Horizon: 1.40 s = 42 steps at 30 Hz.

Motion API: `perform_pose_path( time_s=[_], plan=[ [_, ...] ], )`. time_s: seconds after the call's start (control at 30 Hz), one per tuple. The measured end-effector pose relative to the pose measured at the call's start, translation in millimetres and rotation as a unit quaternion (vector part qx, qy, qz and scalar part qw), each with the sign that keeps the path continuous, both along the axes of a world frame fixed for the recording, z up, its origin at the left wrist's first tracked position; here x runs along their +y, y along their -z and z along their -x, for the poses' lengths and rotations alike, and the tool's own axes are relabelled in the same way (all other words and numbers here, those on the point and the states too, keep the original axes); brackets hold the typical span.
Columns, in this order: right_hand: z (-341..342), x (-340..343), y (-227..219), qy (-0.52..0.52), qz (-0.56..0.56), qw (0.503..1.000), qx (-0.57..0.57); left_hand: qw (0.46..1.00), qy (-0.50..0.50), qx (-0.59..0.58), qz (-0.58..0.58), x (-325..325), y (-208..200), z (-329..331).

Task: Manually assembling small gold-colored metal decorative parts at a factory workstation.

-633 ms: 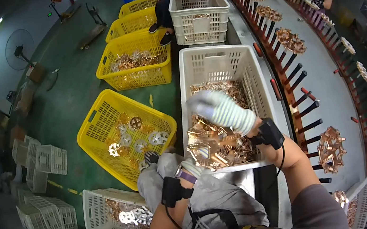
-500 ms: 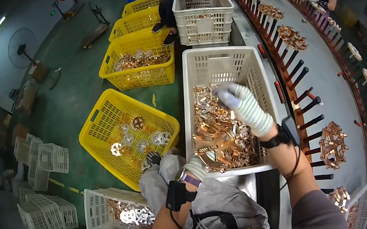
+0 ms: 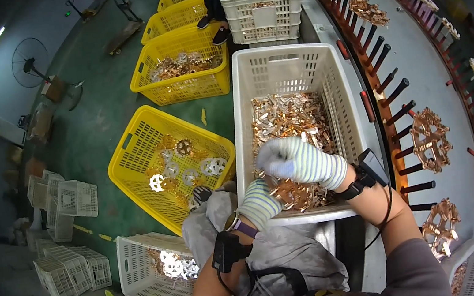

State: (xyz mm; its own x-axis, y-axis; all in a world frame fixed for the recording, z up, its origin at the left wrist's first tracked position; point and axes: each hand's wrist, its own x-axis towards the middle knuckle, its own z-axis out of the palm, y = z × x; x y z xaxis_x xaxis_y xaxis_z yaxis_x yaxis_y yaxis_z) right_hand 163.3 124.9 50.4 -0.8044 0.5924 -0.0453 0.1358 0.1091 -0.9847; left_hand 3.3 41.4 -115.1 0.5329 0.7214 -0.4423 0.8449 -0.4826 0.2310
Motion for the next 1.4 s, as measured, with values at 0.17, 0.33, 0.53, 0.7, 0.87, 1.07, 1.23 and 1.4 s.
perform_pose_path(
  time_s=[0.17,0.33,0.53,0.7,0.87,1.07,1.23,1.4],
  plan=[
    [-43,26,-8,0.141,0.206,0.900,0.359,0.995,-0.022,-0.072,-0.071,-7,-7,-3],
    [-16,2,-25,0.008,-0.288,0.949,0.129,0.980,-0.069,-0.117,-0.143,82,-41,-49],
    [2,-25,-16,-0.077,-0.217,0.973,-0.013,0.949,-0.088,-0.207,-0.220,132,-48,-76],
    [-28,-7,-15,0.119,0.184,0.924,0.314,0.912,-0.110,-0.276,-0.282,54,-38,-17],
    [-12,3,10,0.120,-0.045,0.991,-0.048,0.875,-0.135,-0.318,-0.338,-24,-36,-4],
    [12,-13,23,0.039,-0.001,0.999,-0.034,0.964,-0.207,-0.104,-0.132,-9,-83,-16],
    [6,11,9,0.184,0.021,0.944,0.275,0.844,-0.244,-0.458,-0.137,-18,42,9],
    [-7,6,18,0.100,-0.089,0.990,0.045,0.903,-0.138,-0.320,-0.249,-10,-40,-7]
  ],
)
